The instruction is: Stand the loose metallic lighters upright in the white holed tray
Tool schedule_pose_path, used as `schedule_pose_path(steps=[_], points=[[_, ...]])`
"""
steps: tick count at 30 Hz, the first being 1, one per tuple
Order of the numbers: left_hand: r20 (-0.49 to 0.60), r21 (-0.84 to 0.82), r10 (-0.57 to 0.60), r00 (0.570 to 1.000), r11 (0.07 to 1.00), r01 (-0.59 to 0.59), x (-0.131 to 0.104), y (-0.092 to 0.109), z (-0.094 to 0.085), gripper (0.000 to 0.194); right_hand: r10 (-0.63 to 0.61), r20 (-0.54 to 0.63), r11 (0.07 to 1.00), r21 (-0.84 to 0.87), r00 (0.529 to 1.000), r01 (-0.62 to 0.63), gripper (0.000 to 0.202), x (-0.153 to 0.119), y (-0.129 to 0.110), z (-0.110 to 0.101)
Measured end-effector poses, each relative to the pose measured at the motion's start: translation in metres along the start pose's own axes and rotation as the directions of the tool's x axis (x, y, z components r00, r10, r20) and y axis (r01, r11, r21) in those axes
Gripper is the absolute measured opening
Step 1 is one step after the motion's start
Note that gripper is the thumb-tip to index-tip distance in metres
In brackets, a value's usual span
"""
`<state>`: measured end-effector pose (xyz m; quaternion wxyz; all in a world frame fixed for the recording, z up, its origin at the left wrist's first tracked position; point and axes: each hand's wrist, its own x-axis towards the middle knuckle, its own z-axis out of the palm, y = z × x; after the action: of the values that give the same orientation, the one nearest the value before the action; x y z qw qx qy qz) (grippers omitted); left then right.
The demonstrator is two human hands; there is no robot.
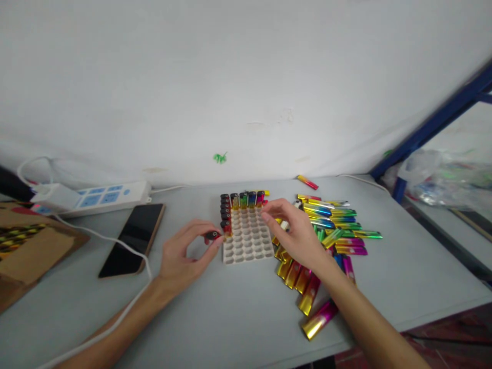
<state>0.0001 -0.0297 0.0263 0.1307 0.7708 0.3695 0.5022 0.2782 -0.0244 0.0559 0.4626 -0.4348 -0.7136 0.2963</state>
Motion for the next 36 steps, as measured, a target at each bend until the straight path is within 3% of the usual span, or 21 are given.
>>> schedule_pose_path(steps=[3, 7, 11, 13, 22, 25, 30, 33, 36], points=[[0.042, 0.066, 0.05, 0.998, 0.996, -0.053, 0.001, -0.001, 0.0, 0.006, -0.026, 0.024, 0.996, -0.089, 0.999, 0.028, 0.007, 0.001, 0.002, -0.006], [0.05, 0.119, 0.085, 0.995, 0.989, -0.091, 0.001, -0.003, 0.001, 0.006, -0.028, 0.21, 0.969, -0.236, 0.977, 0.079, 0.011, -0.001, 0.0, -0.011], [0.074, 0.117, 0.062, 0.995, 0.991, -0.071, 0.001, -0.005, 0.001, 0.008, -0.032, 0.401, 0.92, -0.346, 0.915, 0.183, 0.062, -0.008, 0.0, -0.009], [0.079, 0.113, 0.07, 0.994, 0.99, -0.079, 0.001, -0.005, 0.001, 0.009, -0.048, 0.453, 0.905, -0.357, 0.89, 0.231, 0.074, -0.012, 0.0, -0.004], [0.161, 0.193, 0.132, 0.978, 0.968, -0.162, 0.004, -0.008, -0.003, 0.015, -0.023, 0.507, 0.842, -0.455, 0.862, 0.29, 0.054, -0.015, 0.008, 0.017], [0.188, 0.228, 0.149, 0.971, 0.955, -0.19, 0.002, -0.01, -0.001, 0.017, -0.023, 0.505, 0.853, -0.44, 0.863, 0.28, 0.052, -0.014, 0.008, 0.018], [0.108, 0.268, 0.14, 0.984, 0.949, -0.164, -0.007, -0.018, 0.004, 0.02, -0.04, 0.452, 0.89, -0.39, 0.891, 0.237, 0.061, -0.008, 0.006, 0.013], [0.078, 0.281, 0.136, 0.988, 0.948, -0.152, -0.009, -0.021, 0.006, 0.021, 0.01, 0.251, 0.909, -0.407, 0.968, 0.096, 0.037, 0.002, 0.012, 0.003], [0.108, 0.26, 0.136, 0.985, 0.952, -0.16, -0.007, -0.019, 0.007, 0.018, 0.117, 0.07, 0.854, -0.516, 0.991, -0.064, 0.021, 0.017, 0.028, -0.006]])
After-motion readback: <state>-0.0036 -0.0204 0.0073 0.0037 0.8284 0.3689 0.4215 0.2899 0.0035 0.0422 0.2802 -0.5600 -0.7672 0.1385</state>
